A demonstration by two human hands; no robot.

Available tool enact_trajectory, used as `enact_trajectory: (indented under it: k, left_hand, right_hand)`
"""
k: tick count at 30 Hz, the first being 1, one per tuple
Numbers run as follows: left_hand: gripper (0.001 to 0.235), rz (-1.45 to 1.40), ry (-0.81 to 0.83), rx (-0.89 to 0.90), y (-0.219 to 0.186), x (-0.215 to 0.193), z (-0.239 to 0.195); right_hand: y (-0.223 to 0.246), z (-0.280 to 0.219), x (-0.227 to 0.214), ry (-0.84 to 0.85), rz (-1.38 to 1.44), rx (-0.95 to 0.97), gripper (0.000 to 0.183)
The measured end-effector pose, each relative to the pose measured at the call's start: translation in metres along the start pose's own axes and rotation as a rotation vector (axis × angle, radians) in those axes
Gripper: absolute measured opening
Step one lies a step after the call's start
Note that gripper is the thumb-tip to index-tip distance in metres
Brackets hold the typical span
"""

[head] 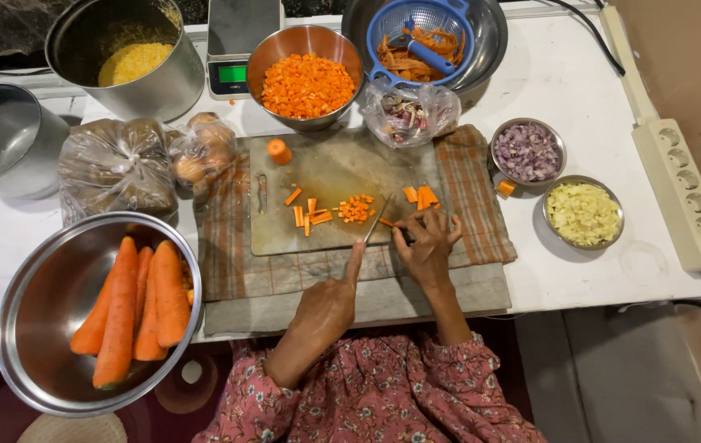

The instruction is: Cutting carrots into small pieces on a wooden cutting board using a kitchen knife

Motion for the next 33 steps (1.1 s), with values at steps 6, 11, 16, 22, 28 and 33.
enact_trajectory:
  k: [6,11,16,22,28,33]
  left_hand:
    - [0.09,0.055,0.008,0.006,-0.002,0.006,0.004]
    - [0.087,0.072,0.01,0.009,0.0,0.016,0.015]
    - [0.083,0.09,-0.02,0.038,0.004,0.014,0.025]
    - [0.091,0.031,0.006,0.015,0.001,0.004,0.015]
    - [0.09,0.042,-0.002,0.03,-0.009,0.002,0.006]
    - [0.088,0.044,0.064,-0.013,-0.007,0.007,0.013]
  right_hand:
    - [0.003,0.001,-0.002,-0.016,0.001,-0.035,0.011]
    - [0.009,0.003,-0.007,-0.006,0.014,-0.048,0.012]
    - [0.007,0.003,-0.005,0.0,-0.012,-0.06,0.011]
    - [0.0,0.001,0.001,0.004,-0.005,-0.053,0.011]
    - [0.006,0.002,-0.003,0.018,-0.015,-0.037,0.01]
    - [0.004,0.002,-0.001,0.015,-0.033,-0.057,0.009]
Point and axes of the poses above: each hand's wrist, its own z-axis towards the middle knuckle, its own x-axis out of the palm, y = z × x, the point moved 4 cm from there along z, towards the middle knuckle, and after that the axes turned 10 degrees about x, right-handed, at the moved point
